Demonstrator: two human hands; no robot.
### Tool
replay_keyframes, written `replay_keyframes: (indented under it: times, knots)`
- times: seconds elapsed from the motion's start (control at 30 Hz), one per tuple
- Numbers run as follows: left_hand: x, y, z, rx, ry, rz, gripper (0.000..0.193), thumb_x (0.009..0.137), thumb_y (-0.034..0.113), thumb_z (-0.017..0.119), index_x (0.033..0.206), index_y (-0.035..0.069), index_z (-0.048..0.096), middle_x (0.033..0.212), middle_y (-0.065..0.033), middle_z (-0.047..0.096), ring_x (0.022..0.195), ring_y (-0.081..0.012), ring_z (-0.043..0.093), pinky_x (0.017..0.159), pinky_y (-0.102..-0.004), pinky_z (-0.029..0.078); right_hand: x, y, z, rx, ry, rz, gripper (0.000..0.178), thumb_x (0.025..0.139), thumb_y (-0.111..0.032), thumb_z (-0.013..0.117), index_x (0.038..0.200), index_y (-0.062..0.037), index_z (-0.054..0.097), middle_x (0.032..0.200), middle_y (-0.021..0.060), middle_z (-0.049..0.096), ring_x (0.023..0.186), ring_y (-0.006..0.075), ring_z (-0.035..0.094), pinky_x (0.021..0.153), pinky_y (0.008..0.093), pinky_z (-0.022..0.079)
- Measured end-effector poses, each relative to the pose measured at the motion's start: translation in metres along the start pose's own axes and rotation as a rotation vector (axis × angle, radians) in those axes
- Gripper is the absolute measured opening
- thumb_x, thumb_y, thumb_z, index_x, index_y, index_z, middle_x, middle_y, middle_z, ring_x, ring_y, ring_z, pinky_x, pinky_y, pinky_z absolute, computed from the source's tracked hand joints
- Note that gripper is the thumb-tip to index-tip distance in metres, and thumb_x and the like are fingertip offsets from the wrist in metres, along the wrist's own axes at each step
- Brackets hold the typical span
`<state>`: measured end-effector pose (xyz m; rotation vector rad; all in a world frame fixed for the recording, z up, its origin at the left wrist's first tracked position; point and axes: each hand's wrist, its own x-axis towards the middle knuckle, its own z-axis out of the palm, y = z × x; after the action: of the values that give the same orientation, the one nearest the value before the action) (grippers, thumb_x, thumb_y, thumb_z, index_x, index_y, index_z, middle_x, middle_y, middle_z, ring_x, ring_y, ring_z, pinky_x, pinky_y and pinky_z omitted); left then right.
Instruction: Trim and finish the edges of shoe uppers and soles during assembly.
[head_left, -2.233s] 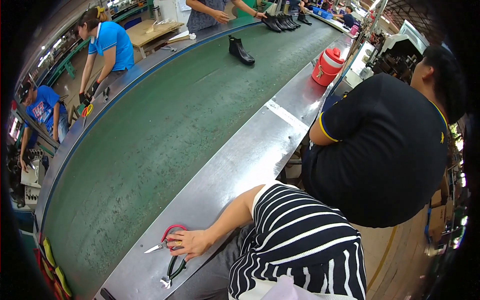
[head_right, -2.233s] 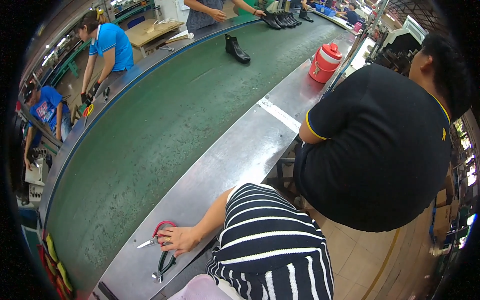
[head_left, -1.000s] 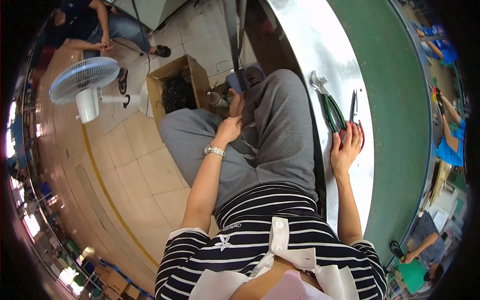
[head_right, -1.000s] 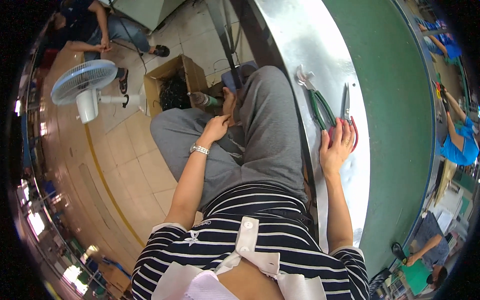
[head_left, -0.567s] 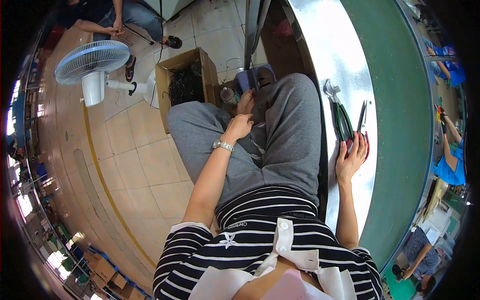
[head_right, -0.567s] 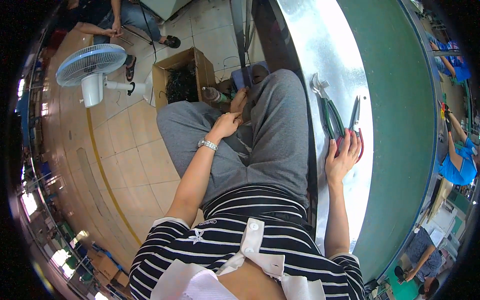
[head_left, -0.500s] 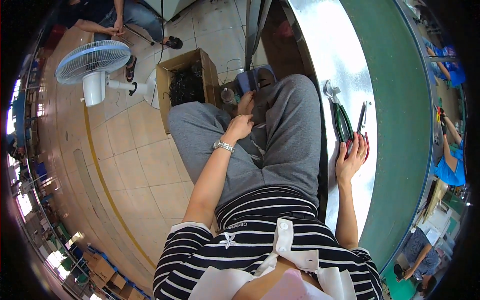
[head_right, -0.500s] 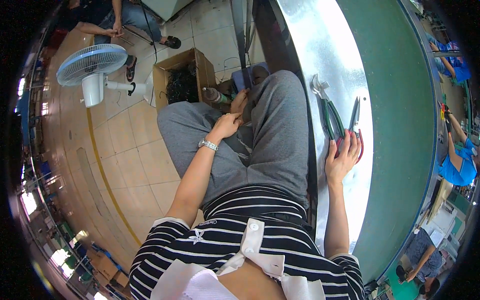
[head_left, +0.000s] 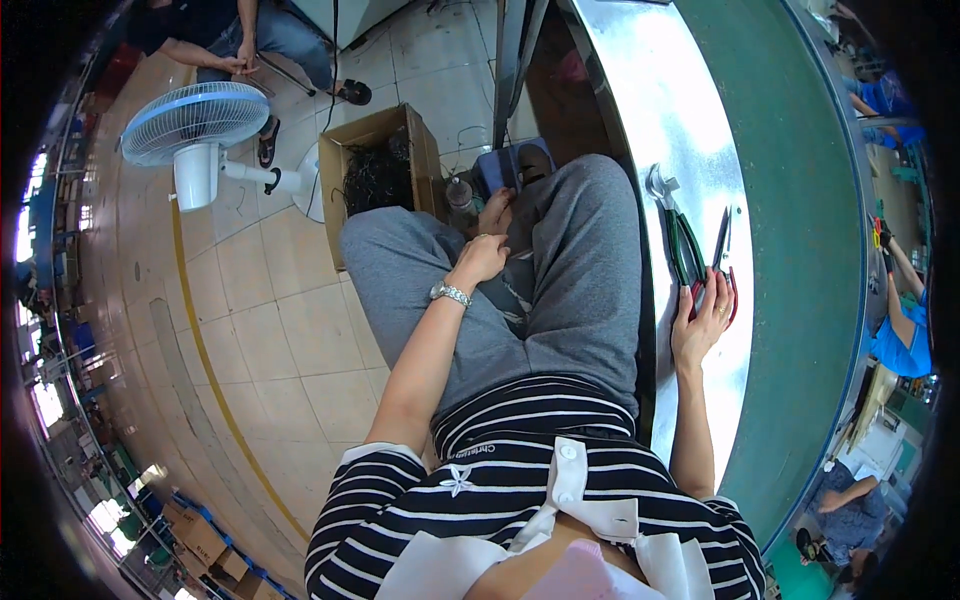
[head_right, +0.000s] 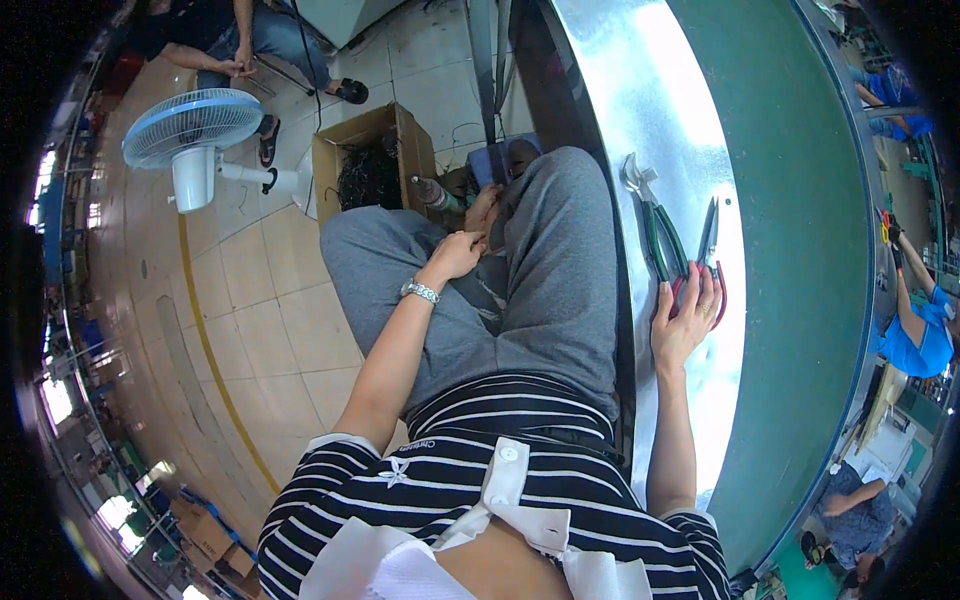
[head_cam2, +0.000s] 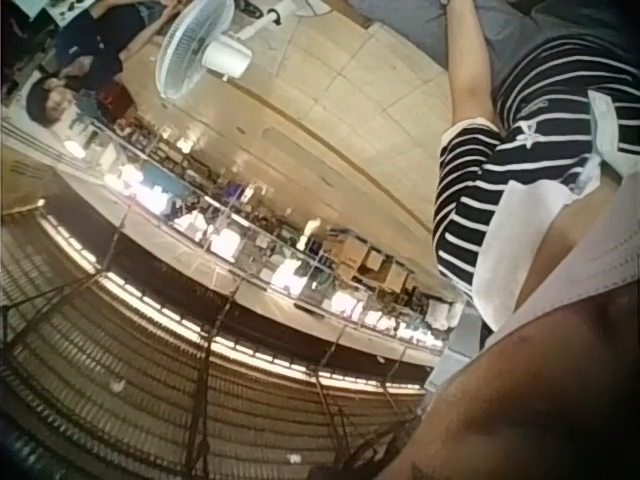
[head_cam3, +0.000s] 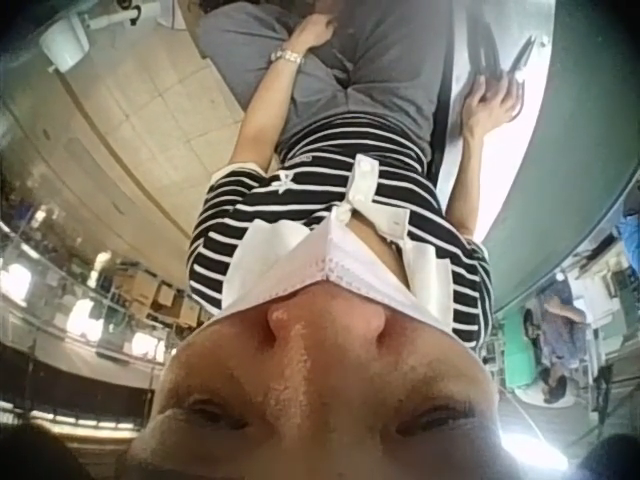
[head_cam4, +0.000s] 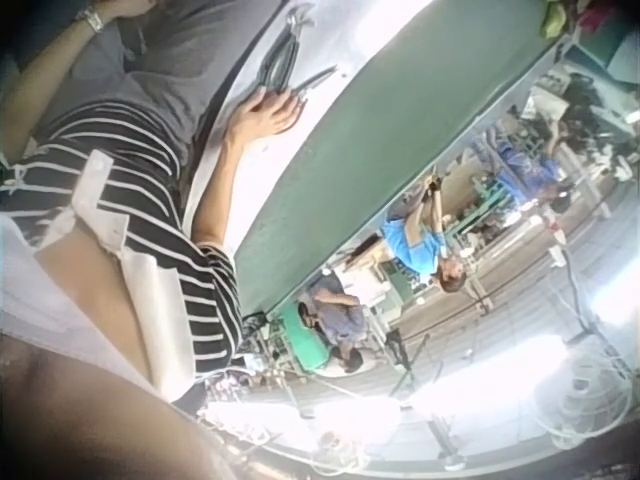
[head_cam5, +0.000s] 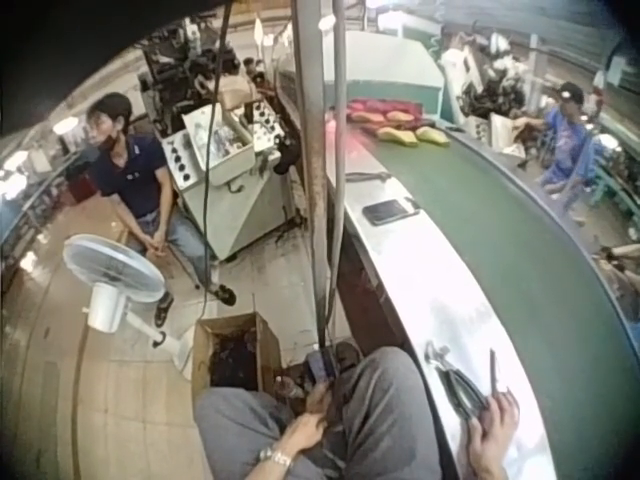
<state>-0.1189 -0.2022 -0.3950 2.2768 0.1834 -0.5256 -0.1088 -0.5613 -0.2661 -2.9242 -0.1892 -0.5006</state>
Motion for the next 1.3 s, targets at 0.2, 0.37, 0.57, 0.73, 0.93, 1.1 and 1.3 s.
replay_keyframes:
  times: [0.2, 0.37, 0.57, 0.73, 0.93, 1.1, 1.3]
  knots:
    - [-0.001, 0.0, 0.0, -0.01, -0.005, -0.011, 0.034, 0.087, 0.022, 0.052, 0.112, 0.002, 0.062, 0.106, -0.0236, 0.062, 0.101, -0.0386, 0.059, 0.088, -0.0428, 0.046, 0.0, 0.0, -0.001, -0.005, -0.003, -0.001, 0.044, 0.09, -0.025, 0.056, 0.13, -0.0087, 0.049, 0.13, 0.0167, 0.048, 0.125, 0.0365, 0.038, 0.106, 0.0475, 0.028]
    - [-0.001, -0.001, 0.0, 0.011, 0.005, -0.005, 0.035, 0.087, 0.023, 0.052, 0.114, 0.003, 0.062, 0.107, -0.0232, 0.062, 0.102, -0.038, 0.059, 0.089, -0.0422, 0.046, 0.0, -0.001, -0.001, -0.008, -0.009, 0.005, 0.044, 0.09, -0.026, 0.056, 0.13, -0.009, 0.049, 0.13, 0.0168, 0.047, 0.125, 0.0365, 0.038, 0.106, 0.0472, 0.027]
    - [-0.002, 0.006, -0.004, 0.012, -0.023, -0.032, 0.036, 0.087, 0.022, 0.052, 0.115, 0.003, 0.061, 0.109, -0.0234, 0.062, 0.105, -0.0369, 0.058, 0.092, -0.042, 0.045, -0.002, 0.003, 0.003, 0.004, -0.023, 0.033, 0.046, 0.089, -0.029, 0.057, 0.131, -0.0124, 0.048, 0.133, 0.014, 0.045, 0.128, 0.0358, 0.035, 0.107, 0.0483, 0.026]
    - [-0.005, 0.011, -0.009, 0.012, -0.037, -0.038, 0.036, 0.086, 0.021, 0.052, 0.115, 0.001, 0.061, 0.11, -0.0243, 0.061, 0.107, -0.0362, 0.057, 0.094, -0.042, 0.044, 0.0, -0.001, -0.001, -0.016, -0.024, 0.023, 0.045, 0.09, -0.028, 0.056, 0.131, -0.011, 0.048, 0.132, 0.0153, 0.046, 0.127, 0.0361, 0.036, 0.107, 0.0481, 0.027]
    - [-0.006, 0.011, -0.008, 0.0, -0.026, -0.042, 0.036, 0.086, 0.021, 0.052, 0.115, 0.0, 0.061, 0.109, -0.0247, 0.061, 0.106, -0.0365, 0.057, 0.094, -0.0422, 0.044, -0.001, 0.0, -0.002, -0.022, -0.023, 0.017, 0.044, 0.091, -0.026, 0.056, 0.131, -0.0095, 0.048, 0.131, 0.0165, 0.047, 0.126, 0.0365, 0.037, 0.106, 0.0475, 0.027]
    - [-0.005, 0.009, -0.005, 0.004, -0.04, -0.038, 0.036, 0.087, 0.022, 0.052, 0.115, 0.001, 0.061, 0.11, -0.0237, 0.061, 0.106, -0.0364, 0.057, 0.093, -0.042, 0.044, -0.002, -0.001, -0.003, -0.013, -0.018, 0.017, 0.044, 0.09, -0.025, 0.056, 0.131, -0.0098, 0.048, 0.131, 0.0168, 0.047, 0.126, 0.0367, 0.037, 0.106, 0.0473, 0.027]
    - [-0.002, -0.002, 0.0, 0.017, -0.024, -0.021, 0.037, 0.088, 0.024, 0.05, 0.115, 0.002, 0.061, 0.109, -0.0232, 0.062, 0.102, -0.0382, 0.058, 0.089, -0.0424, 0.046, -0.001, -0.003, -0.001, -0.009, -0.02, 0.037, 0.044, 0.09, -0.026, 0.056, 0.131, -0.0103, 0.049, 0.131, 0.0163, 0.047, 0.126, 0.0366, 0.037, 0.106, 0.0476, 0.027]
